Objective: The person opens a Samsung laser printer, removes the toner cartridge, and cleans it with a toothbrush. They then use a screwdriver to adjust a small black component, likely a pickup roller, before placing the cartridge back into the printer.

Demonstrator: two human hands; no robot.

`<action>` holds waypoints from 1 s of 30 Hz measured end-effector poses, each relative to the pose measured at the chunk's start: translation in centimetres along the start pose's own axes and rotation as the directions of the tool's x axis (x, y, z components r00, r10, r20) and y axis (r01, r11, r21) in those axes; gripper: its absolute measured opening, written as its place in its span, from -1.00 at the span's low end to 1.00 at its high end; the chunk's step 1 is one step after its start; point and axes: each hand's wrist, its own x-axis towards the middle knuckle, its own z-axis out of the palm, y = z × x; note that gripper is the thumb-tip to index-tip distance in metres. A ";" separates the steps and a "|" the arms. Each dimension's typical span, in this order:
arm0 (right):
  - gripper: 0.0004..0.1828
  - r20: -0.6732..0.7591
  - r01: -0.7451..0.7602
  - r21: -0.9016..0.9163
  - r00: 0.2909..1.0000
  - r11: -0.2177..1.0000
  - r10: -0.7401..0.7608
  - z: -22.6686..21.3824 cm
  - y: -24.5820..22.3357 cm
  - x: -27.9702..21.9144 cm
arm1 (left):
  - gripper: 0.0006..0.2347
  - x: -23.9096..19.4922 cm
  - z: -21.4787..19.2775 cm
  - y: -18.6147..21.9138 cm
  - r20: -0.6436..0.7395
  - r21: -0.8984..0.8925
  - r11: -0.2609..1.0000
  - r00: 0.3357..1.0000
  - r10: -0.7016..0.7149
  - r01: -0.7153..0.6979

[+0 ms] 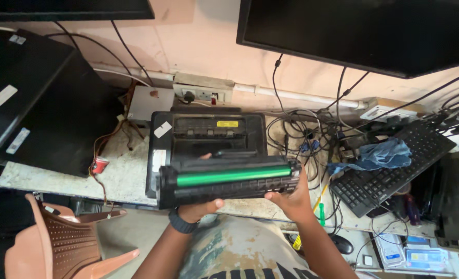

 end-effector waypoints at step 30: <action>-0.24 0.131 0.310 -0.845 0.910 0.436 -0.394 12.3 -7.2 0.9 | -0.19 1.1 -2.5 1.3 -0.116 0.170 0.984 0.990 0.078 -0.058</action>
